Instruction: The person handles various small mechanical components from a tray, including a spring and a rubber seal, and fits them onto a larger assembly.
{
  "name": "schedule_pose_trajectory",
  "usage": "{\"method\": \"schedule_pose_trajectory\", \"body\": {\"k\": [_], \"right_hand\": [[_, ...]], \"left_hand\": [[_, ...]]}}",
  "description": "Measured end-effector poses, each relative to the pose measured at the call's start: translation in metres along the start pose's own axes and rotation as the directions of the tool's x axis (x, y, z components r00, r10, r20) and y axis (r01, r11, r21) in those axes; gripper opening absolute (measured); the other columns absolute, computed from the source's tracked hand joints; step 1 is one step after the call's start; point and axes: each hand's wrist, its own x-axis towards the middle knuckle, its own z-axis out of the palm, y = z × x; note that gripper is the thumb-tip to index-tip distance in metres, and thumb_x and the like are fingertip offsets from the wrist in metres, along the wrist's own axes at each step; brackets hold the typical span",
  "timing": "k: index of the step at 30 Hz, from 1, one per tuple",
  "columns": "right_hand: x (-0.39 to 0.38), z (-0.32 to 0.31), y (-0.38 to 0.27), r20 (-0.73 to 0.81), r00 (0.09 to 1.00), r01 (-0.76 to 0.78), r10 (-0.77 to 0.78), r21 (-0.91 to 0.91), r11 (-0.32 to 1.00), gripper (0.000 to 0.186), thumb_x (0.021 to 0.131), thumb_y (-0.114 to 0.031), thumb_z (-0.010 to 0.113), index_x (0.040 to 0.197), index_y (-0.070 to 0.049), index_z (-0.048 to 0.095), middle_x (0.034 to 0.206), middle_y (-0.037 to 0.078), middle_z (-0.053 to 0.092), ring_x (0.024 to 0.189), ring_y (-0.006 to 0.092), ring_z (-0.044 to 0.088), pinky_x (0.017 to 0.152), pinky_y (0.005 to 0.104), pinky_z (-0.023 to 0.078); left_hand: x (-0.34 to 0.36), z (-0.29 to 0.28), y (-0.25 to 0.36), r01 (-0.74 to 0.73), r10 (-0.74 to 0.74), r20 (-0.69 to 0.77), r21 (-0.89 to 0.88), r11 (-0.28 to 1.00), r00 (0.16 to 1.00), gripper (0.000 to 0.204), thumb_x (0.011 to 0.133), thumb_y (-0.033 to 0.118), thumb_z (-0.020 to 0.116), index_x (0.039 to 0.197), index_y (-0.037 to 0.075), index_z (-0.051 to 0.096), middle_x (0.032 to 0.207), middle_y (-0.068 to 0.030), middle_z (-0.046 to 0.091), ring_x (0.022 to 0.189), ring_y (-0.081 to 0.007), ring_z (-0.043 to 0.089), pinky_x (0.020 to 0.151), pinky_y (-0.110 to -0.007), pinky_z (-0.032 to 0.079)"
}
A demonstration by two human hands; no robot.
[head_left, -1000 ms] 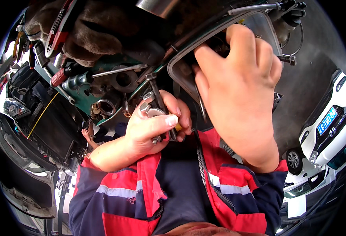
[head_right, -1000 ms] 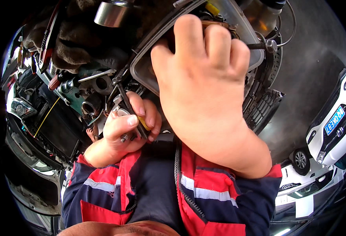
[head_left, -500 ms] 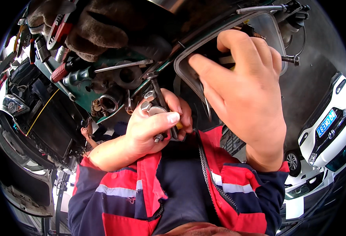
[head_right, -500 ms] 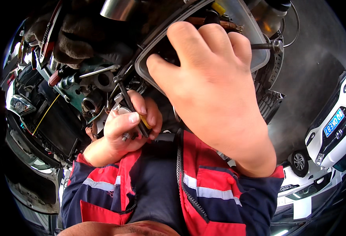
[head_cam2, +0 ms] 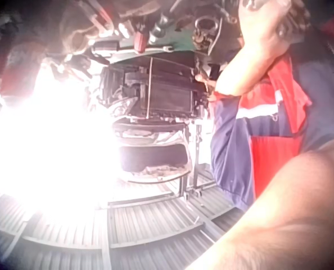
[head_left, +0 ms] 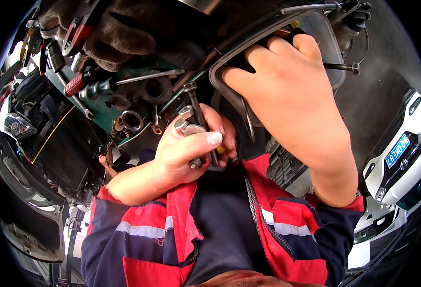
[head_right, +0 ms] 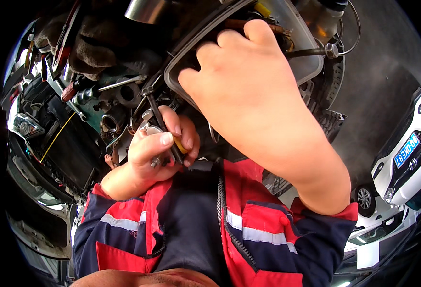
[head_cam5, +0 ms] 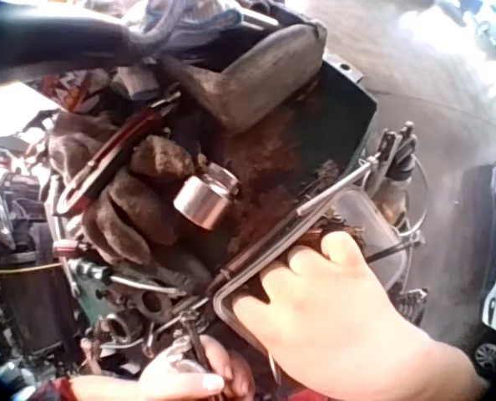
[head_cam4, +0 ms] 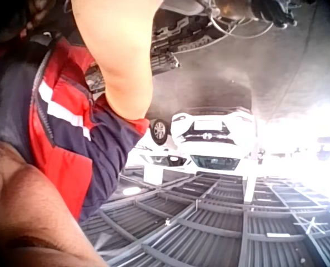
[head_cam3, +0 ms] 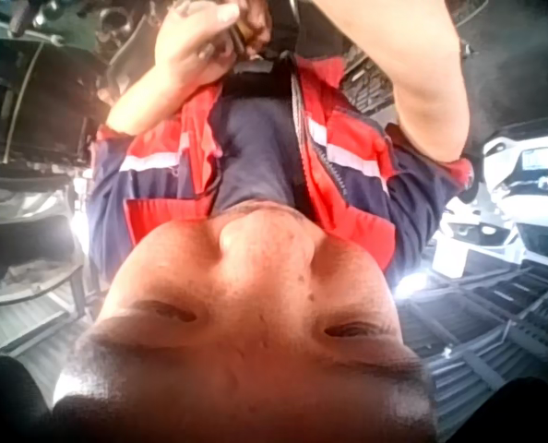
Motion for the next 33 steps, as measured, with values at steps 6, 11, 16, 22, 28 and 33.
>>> {"method": "schedule_pose_trajectory", "body": {"k": [6, 11, 16, 22, 28, 33], "right_hand": [[-0.007, 0.007, 0.014, -0.259, 0.964, 0.091, -0.055, 0.128, 0.988, 0.022, 0.068, -0.013, 0.067, 0.09, -0.017, 0.07, 0.073, -0.004, 0.053, 0.072, 0.0153, 0.052, 0.073, 0.0323, 0.033], [-0.021, 0.006, 0.018, -0.478, 0.877, 0.163, 0.043, 0.38, 0.91, 0.033, 0.065, -0.005, 0.073, 0.098, -0.004, 0.07, 0.073, 0.003, 0.059, 0.064, 0.0187, 0.055, 0.068, 0.0313, 0.036], [-0.027, 0.0, 0.002, -0.513, 0.849, 0.14, 0.13, 0.455, 0.879, 0.03, 0.064, -0.013, 0.077, 0.093, -0.014, 0.073, 0.071, -0.004, 0.054, 0.063, 0.0132, 0.051, 0.065, 0.0304, 0.032], [-0.047, -0.011, -0.039, -0.401, 0.915, 0.164, -0.051, 0.254, 0.953, 0.019, 0.071, -0.017, 0.072, 0.09, -0.012, 0.07, 0.083, -0.004, 0.056, 0.069, 0.0115, 0.051, 0.07, 0.0325, 0.036], [-0.043, -0.02, 0.002, -0.315, 0.947, 0.004, 0.065, 0.213, 0.977, 0.029, 0.064, -0.005, 0.071, 0.093, -0.005, 0.069, 0.094, 0.005, 0.062, 0.083, 0.0242, 0.058, 0.077, 0.0391, 0.043], [-0.011, -0.012, 0.004, 0.014, 0.999, -0.039, 0.038, 0.106, 0.994, 0.032, 0.066, -0.011, 0.072, 0.097, -0.013, 0.067, 0.112, 0.002, 0.058, 0.104, 0.0239, 0.053, 0.09, 0.0399, 0.04]], "left_hand": [[-0.003, 0.001, 0.008, 0.006, -0.006, -0.02, 0.006, 1.0, 1.0, 0.019, 0.085, 0.016, 0.061, 0.099, 0.004, 0.056, 0.086, -0.0177, 0.061, 0.072, -0.0293, 0.062, 0.054, -0.034, 0.049], [-0.003, 0.011, 0.018, 0.113, -0.117, -0.105, -0.041, 0.993, 0.988, 0.038, 0.086, 0.018, 0.059, 0.121, 0.003, 0.054, 0.107, -0.0234, 0.065, 0.088, -0.0315, 0.068, 0.065, -0.035, 0.055], [-0.001, 0.009, 0.023, 0.103, -0.091, 0.067, -0.2, 0.974, 0.994, 0.057, 0.091, 0.013, 0.057, 0.143, -0.001, 0.037, 0.128, -0.0222, 0.056, 0.11, -0.0293, 0.061, 0.079, -0.036, 0.056], [-0.008, -0.004, 0.02, 0.118, -0.107, 0.09, -0.13, 0.985, 0.99, 0.042, 0.086, 0.018, 0.054, 0.126, 0.006, 0.054, 0.116, -0.0243, 0.056, 0.103, -0.0339, 0.06, 0.081, -0.039, 0.054], [-0.014, -0.011, 0.009, 0.033, -0.023, 0.168, -0.06, 0.998, 0.986, 0.016, 0.084, 0.012, 0.06, 0.097, 0.003, 0.06, 0.097, -0.0173, 0.054, 0.086, -0.0297, 0.059, 0.061, -0.033, 0.054], [-0.009, -0.007, 0.008, 0.055, -0.047, 0.086, -0.095, 0.994, 0.995, 0.015, 0.084, 0.013, 0.061, 0.095, 0.004, 0.059, 0.095, -0.016, 0.053, 0.084, -0.0288, 0.059, 0.06, -0.033, 0.053]]}}
